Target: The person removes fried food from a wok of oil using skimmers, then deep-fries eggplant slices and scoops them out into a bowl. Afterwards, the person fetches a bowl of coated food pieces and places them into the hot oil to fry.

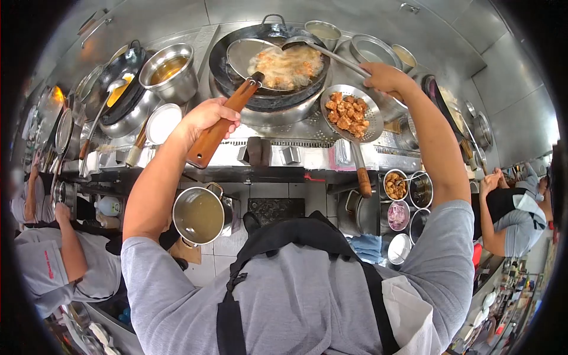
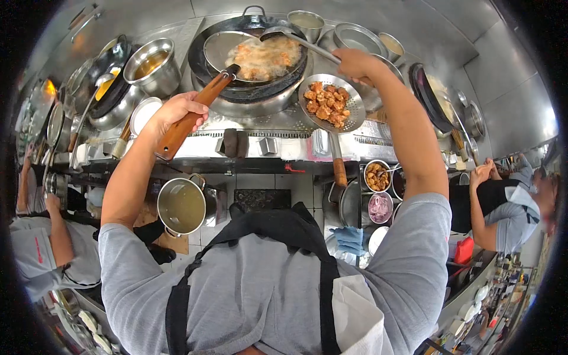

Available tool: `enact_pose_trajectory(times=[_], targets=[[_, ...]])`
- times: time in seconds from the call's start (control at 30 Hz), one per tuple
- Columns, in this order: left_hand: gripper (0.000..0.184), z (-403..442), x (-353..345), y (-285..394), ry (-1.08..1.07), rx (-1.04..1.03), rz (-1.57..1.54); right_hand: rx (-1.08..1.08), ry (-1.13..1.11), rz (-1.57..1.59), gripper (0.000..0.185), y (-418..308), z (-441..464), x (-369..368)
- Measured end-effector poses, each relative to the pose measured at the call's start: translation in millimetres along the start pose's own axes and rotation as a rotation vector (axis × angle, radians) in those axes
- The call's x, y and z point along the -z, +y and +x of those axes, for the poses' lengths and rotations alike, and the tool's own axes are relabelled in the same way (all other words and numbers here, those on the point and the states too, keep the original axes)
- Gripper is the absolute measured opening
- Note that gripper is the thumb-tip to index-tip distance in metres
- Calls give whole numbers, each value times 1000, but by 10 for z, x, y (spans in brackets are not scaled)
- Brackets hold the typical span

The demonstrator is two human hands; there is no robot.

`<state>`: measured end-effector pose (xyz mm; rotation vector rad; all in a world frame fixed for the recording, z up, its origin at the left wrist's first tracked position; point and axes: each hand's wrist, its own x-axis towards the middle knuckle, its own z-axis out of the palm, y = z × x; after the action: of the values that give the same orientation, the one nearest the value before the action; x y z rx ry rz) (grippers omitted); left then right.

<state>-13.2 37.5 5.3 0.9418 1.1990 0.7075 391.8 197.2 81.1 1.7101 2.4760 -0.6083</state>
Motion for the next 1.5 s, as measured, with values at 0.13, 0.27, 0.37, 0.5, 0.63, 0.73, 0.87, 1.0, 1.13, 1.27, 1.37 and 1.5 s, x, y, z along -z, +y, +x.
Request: enact_pose_trajectory(times=[0.13,0.27,0.37,0.5,0.63,0.73,0.87,1.0,1.13,1.27,1.37,1.5], targets=[[26,130,-219,27,-29,-20,-46,-125,-27,492,46,152,-457,-278],[13,241,-547,29,-25,-48,-213,-193,4,858,59,246,-760,-840],[9,396,-764,-16,-38,-50,-305,-174,117,966,52,-158,-924,-1405],[10,682,-977,0,9,-54,-431,-91,156,1193,52,-417,-859,-1751],[12,1128,-921,47,-66,-76,-523,-44,186,1122,53,-395,-726,-1757],[9,1308,-963,124,-21,-117,-584,-55,222,999,53,-469,-686,-1728],[17,1316,-965,213,-28,-220,-605,-17,171,1127,53,-497,-698,-1714],[25,1193,-704,-67,-165,-440,-276,84,197,1143,56,-402,-724,-1631],[10,692,-764,-295,-161,-213,-738,83,291,1136,54,-600,-785,-1189],[27,267,-908,-235,-82,-305,-683,276,143,1632,38,-654,-468,-762],[35,96,-948,-123,-87,-377,-635,196,210,1386,25,-783,-153,-528],[38,-52,-865,-32,-72,-408,-566,140,305,1275,21,-955,-64,-652]])
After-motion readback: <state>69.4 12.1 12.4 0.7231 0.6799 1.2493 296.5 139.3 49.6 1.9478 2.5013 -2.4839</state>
